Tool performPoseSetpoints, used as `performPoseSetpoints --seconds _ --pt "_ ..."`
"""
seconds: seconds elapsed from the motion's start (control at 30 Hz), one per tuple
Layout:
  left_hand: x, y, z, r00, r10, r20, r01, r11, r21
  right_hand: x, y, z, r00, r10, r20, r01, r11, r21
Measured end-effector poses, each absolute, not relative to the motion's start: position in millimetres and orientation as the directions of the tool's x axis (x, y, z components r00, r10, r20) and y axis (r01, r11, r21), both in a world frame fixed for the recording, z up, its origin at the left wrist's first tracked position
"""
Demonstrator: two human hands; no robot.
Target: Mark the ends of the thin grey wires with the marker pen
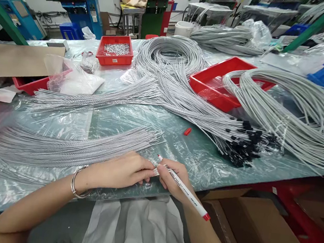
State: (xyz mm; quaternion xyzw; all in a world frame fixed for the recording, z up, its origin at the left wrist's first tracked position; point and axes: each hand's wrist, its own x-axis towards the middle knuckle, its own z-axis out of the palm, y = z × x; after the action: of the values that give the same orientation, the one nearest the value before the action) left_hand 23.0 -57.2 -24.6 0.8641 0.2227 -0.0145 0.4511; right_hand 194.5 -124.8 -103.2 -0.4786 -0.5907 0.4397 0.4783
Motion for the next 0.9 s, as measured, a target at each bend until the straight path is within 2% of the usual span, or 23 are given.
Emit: performPoseSetpoints --seconds 0.07,0.13,0.2,0.3,0.37,0.5,0.6,0.67,0.77,0.9 --pt "22.7 -60.2 -23.1 0.917 0.372 -0.142 0.371 -0.667 0.646 194.6 -124.3 -104.2 -0.092 0.986 0.139 0.13 0.15 -0.98" --pt "22.1 -61.6 -23.2 0.929 0.358 -0.089 0.345 -0.756 0.557 194.8 -124.2 -104.7 -0.107 0.986 0.13 0.123 0.143 -0.982" --pt "21.6 -60.6 -24.0 0.935 0.339 -0.1 0.336 -0.763 0.553 195.2 -124.4 -105.2 -0.132 0.984 0.12 0.117 0.135 -0.984" --pt "21.6 -57.9 -24.8 0.929 0.304 -0.211 0.365 -0.66 0.656 196.2 -124.7 -105.7 -0.154 0.98 0.128 0.147 0.151 -0.978" --pt "22.1 -58.7 -25.5 0.906 0.345 -0.245 0.412 -0.587 0.697 196.7 -124.4 -105.5 -0.12 0.982 0.144 0.174 0.164 -0.971" --pt "22.6 -67.4 -29.5 0.841 0.516 -0.164 0.498 -0.62 0.606 196.7 -122.9 -103.9 -0.041 0.985 0.167 0.184 0.171 -0.968" --pt "22.8 -72.6 -31.9 0.855 0.504 -0.126 0.487 -0.695 0.529 196.0 -121.8 -103.9 -0.034 0.981 0.19 0.206 0.193 -0.959" --pt "23.1 -72.4 -31.4 0.87 0.473 -0.141 0.465 -0.689 0.556 195.8 -121.6 -105.2 -0.035 0.98 0.196 0.203 0.199 -0.959" --pt "23.0 -67.2 -27.5 0.874 0.45 -0.185 0.443 -0.578 0.685 196.3 -122.7 -108.0 -0.028 0.978 0.206 0.182 0.208 -0.961" --pt "20.5 -57.4 -20.2 0.838 0.485 -0.25 0.458 -0.378 0.805 196.4 -127.2 -110.4 0.203 0.906 0.371 0.263 0.314 -0.912"
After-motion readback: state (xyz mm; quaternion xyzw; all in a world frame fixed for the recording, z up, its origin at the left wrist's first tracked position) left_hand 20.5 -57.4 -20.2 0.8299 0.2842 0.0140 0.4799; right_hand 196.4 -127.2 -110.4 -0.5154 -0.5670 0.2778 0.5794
